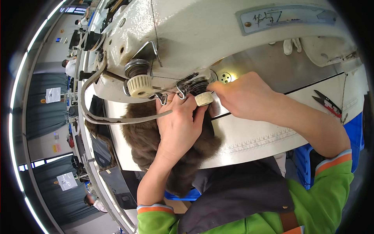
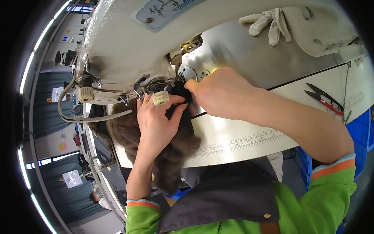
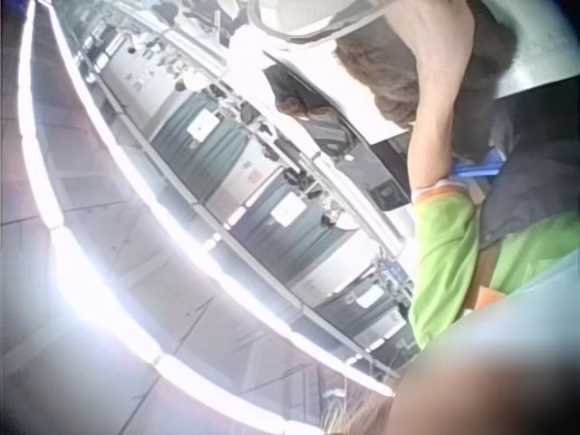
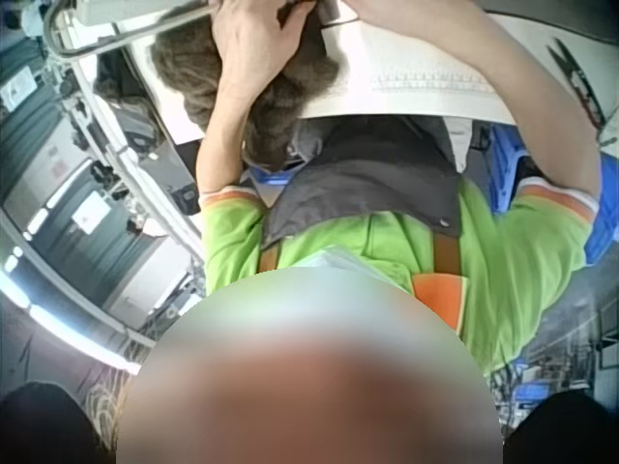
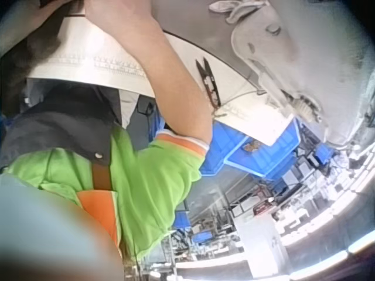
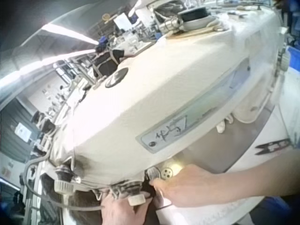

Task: Sewing a fur hat using an industrial sewing machine.

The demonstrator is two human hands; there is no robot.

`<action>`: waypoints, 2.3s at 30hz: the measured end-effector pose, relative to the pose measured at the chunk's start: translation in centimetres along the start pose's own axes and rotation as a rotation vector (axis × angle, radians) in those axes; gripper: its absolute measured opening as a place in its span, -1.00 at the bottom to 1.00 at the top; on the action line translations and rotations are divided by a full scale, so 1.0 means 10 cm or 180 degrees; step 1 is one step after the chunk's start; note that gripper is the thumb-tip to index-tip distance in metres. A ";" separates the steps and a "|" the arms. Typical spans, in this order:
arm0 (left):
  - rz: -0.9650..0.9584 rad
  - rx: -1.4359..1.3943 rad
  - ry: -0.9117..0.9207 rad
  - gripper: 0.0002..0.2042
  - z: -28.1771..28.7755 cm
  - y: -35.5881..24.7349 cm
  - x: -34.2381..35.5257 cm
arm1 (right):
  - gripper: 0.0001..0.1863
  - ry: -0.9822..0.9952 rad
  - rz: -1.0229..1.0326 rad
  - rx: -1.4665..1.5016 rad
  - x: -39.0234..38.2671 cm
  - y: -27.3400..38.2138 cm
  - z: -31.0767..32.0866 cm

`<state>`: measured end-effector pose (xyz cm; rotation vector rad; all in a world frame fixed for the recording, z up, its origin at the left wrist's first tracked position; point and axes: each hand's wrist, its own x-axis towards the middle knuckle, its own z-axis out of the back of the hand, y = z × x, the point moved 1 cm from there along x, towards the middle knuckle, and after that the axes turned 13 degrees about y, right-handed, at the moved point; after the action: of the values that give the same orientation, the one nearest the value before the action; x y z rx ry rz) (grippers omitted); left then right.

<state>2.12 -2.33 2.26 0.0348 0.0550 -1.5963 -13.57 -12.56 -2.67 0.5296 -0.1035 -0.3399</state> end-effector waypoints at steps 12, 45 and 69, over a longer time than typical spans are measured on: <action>0.0016 0.0044 0.0010 -0.88 0.00 -0.04 -0.03 | -0.92 -0.0493 0.0713 -0.0568 -0.12 -0.05 -0.16; -0.0437 0.0045 -0.0727 -0.89 -0.08 -0.05 -0.01 | -0.70 -0.0472 0.0592 -0.1189 -0.17 0.03 -0.19; -0.0422 -0.0058 -0.0705 -0.90 -0.11 -0.04 -0.02 | -0.66 -0.0618 0.0627 -0.1144 -0.15 0.04 -0.18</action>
<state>1.72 -2.04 1.22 -0.1627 -0.1025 -1.7229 -14.58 -10.87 -4.07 0.1275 -0.2747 -0.2097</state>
